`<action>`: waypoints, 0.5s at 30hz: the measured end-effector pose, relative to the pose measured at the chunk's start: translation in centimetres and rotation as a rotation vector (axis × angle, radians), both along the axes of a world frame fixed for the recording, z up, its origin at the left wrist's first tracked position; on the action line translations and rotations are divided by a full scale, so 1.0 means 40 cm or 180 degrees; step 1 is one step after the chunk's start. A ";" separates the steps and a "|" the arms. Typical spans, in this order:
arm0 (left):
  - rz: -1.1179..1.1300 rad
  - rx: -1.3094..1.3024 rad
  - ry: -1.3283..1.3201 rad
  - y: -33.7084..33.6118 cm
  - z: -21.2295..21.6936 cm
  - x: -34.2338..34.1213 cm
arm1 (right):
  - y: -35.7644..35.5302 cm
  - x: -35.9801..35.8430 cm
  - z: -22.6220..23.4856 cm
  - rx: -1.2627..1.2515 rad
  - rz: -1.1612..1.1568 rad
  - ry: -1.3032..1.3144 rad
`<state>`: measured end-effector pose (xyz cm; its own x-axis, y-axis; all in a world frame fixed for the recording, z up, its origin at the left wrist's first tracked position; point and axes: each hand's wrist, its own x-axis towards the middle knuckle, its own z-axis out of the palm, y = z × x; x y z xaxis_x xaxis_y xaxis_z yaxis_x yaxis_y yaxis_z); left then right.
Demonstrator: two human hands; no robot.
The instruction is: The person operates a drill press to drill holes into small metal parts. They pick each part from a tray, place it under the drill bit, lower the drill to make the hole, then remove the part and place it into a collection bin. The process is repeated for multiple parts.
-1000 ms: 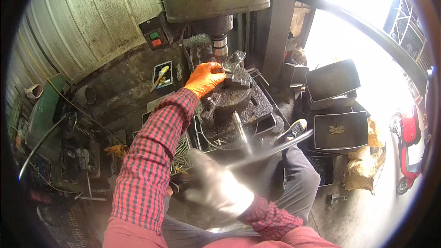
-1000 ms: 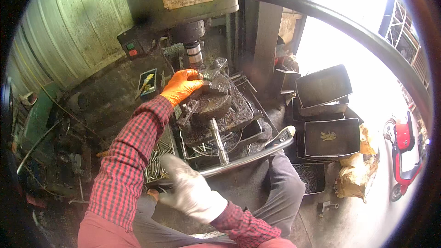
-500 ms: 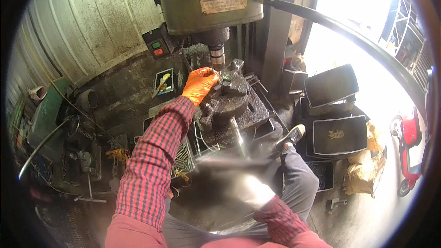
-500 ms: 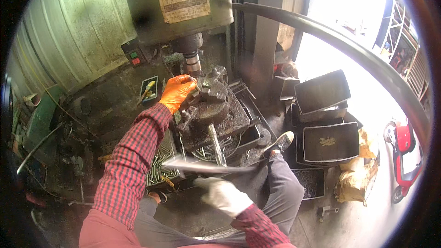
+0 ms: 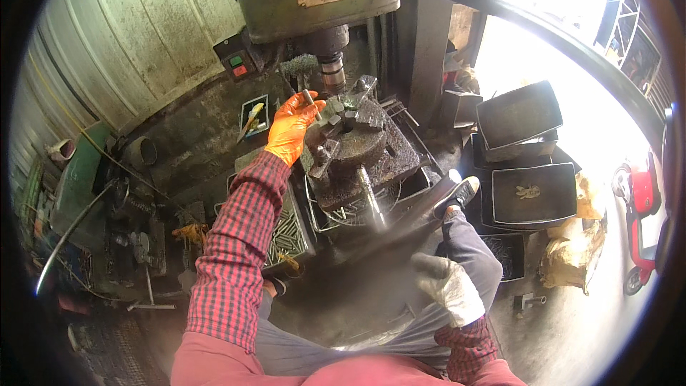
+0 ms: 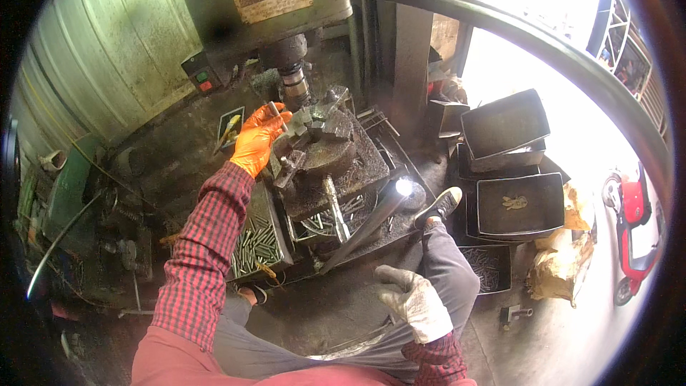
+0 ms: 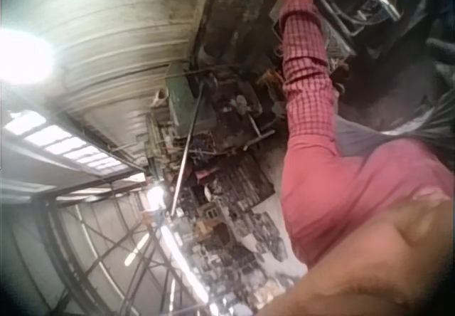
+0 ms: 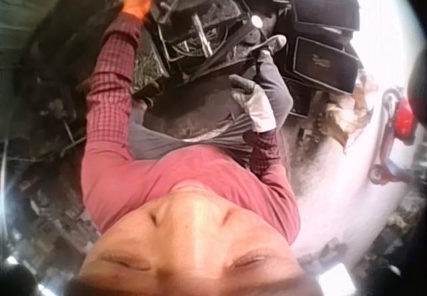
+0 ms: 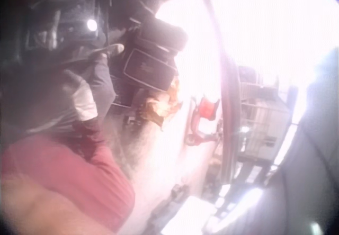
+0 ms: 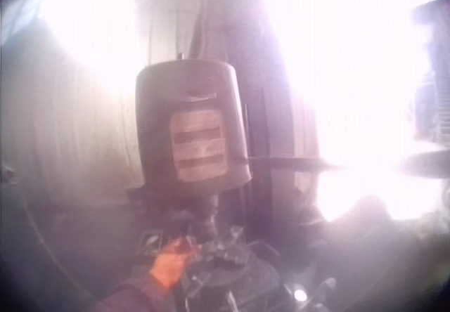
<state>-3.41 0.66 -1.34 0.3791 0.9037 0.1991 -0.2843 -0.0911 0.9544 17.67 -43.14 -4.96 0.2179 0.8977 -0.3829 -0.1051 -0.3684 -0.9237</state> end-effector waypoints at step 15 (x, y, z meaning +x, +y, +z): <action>-0.0059 0.0429 0.0877 0.019 -0.028 0.090 | 0.059 -0.104 0.106 0.0682 0.1581 -0.1796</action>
